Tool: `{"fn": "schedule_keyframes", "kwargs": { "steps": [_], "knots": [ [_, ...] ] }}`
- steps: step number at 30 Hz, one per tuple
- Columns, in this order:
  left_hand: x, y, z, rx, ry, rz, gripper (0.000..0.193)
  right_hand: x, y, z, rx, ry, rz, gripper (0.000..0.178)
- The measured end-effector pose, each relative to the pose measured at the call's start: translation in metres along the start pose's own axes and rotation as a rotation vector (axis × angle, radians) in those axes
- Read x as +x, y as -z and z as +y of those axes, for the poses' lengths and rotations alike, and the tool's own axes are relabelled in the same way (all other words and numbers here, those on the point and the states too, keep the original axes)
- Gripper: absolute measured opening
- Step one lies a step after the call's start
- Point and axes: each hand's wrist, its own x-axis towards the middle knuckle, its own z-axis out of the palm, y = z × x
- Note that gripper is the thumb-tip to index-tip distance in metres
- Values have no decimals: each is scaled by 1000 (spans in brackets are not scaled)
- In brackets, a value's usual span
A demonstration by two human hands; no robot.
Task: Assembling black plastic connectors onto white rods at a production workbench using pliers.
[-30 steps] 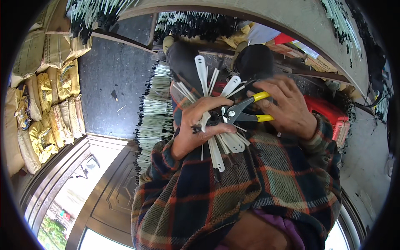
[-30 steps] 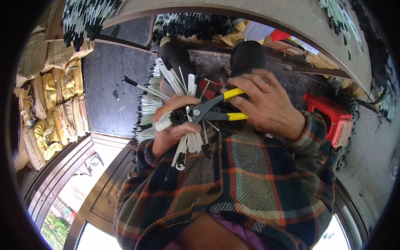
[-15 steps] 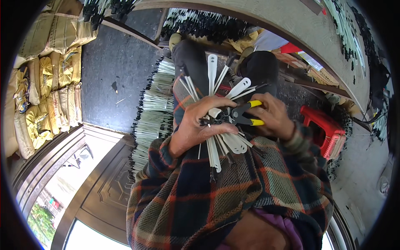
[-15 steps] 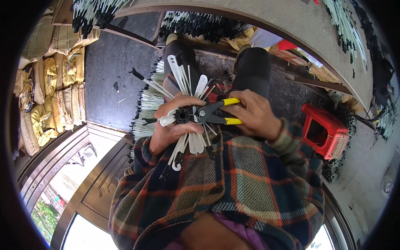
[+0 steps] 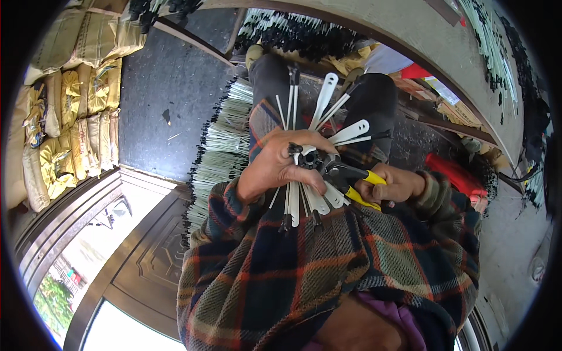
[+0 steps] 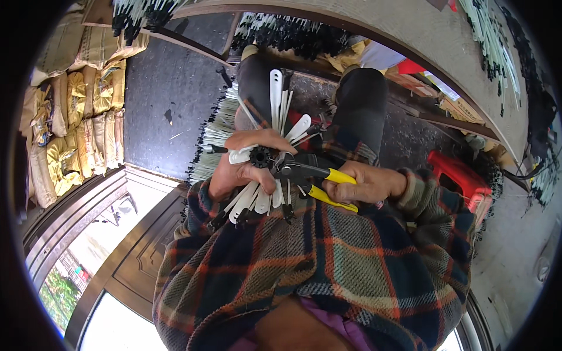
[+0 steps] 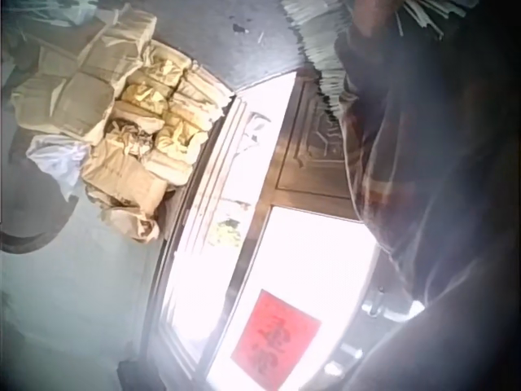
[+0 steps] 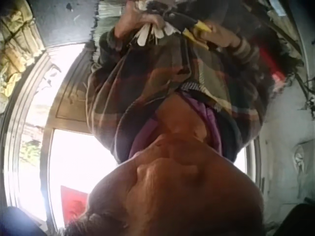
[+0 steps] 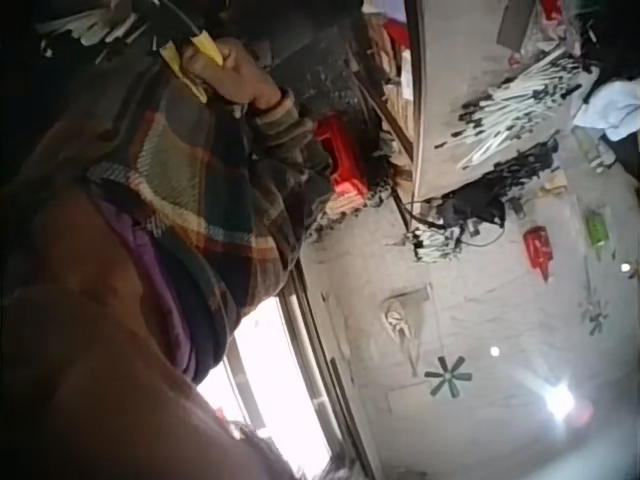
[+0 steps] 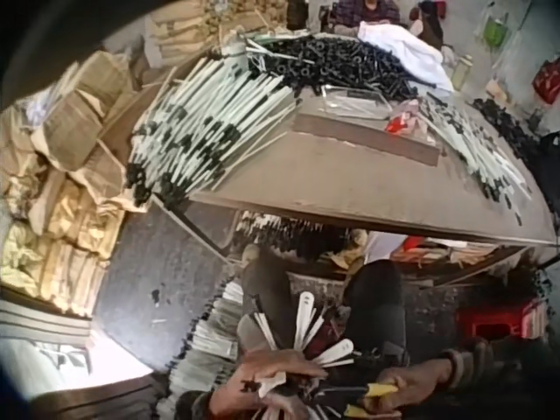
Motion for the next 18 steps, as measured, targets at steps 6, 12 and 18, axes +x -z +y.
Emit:
{"fn": "schedule_keyframes", "kwargs": {
  "steps": [6,12,18],
  "knots": [
    [-1,-4,-7,-4,-81,24,51,-7,-13,0,-169,-6,210,41],
    [-2,-7,-1,102,-96,-34,50,-27,-10,-51,-867,103,325,21],
    [-5,-19,-5,90,-127,18,51,-37,-11,-97,-1030,-245,168,23]
  ]
}}
